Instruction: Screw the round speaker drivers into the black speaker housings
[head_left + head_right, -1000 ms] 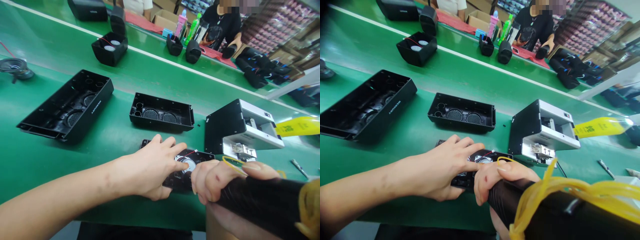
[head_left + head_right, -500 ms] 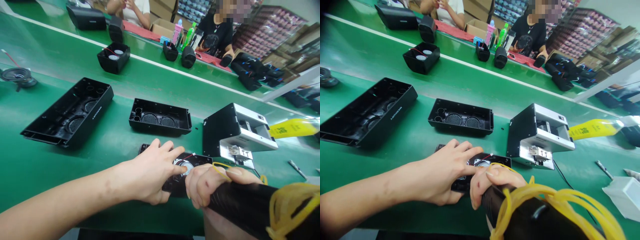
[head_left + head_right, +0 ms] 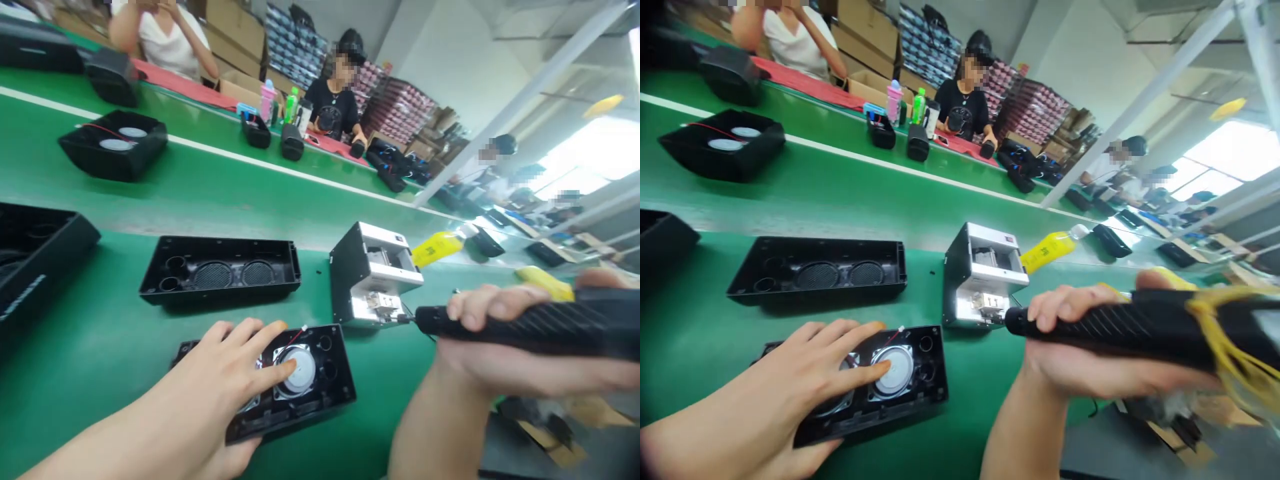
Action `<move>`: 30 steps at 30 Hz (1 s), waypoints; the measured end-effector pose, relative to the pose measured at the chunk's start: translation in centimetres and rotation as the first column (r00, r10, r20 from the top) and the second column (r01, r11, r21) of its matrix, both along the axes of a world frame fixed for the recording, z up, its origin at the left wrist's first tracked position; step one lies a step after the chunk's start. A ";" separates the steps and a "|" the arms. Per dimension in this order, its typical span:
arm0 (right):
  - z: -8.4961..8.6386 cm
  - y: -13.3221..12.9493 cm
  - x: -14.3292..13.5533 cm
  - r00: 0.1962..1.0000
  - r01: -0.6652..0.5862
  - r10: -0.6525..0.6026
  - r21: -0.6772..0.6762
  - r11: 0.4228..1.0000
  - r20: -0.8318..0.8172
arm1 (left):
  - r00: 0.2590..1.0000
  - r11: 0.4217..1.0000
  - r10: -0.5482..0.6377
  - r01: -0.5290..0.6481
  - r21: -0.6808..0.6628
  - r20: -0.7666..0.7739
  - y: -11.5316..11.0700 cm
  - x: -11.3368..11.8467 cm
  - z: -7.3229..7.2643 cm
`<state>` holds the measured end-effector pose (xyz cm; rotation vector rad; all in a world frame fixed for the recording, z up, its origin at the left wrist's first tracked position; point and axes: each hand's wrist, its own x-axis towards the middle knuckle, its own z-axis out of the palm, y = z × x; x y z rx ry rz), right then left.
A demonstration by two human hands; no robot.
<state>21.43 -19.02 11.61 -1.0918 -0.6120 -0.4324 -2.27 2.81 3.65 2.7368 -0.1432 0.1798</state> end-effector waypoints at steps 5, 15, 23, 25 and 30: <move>-0.9 2.6 2.4 0.988 0.073 -0.075 0.022 0.997 0.136 | 0.978 0.998 0.065 -0.064 -0.011 0.198 -0.3 -0.1 -1.6; -1.2 3.0 1.9 0.996 0.058 -0.057 -0.011 0.998 0.065 | 0.971 0.999 0.030 -0.035 0.017 0.237 0.2 -0.3 -1.8; -1.5 2.4 1.4 0.997 0.056 -0.054 -0.039 0.998 0.062 | 0.983 0.996 0.066 -0.076 0.053 0.170 0.1 -0.6 -2.2; -1.5 2.1 1.2 0.997 0.049 -0.046 -0.060 0.997 0.057 | 0.986 0.995 0.057 -0.068 0.068 0.157 0.3 -0.9 -2.5; -1.0 0.6 1.0 0.993 -0.054 0.062 -0.080 0.995 0.102 | 0.988 0.995 -0.008 -0.007 0.097 0.153 1.5 -2.3 -2.8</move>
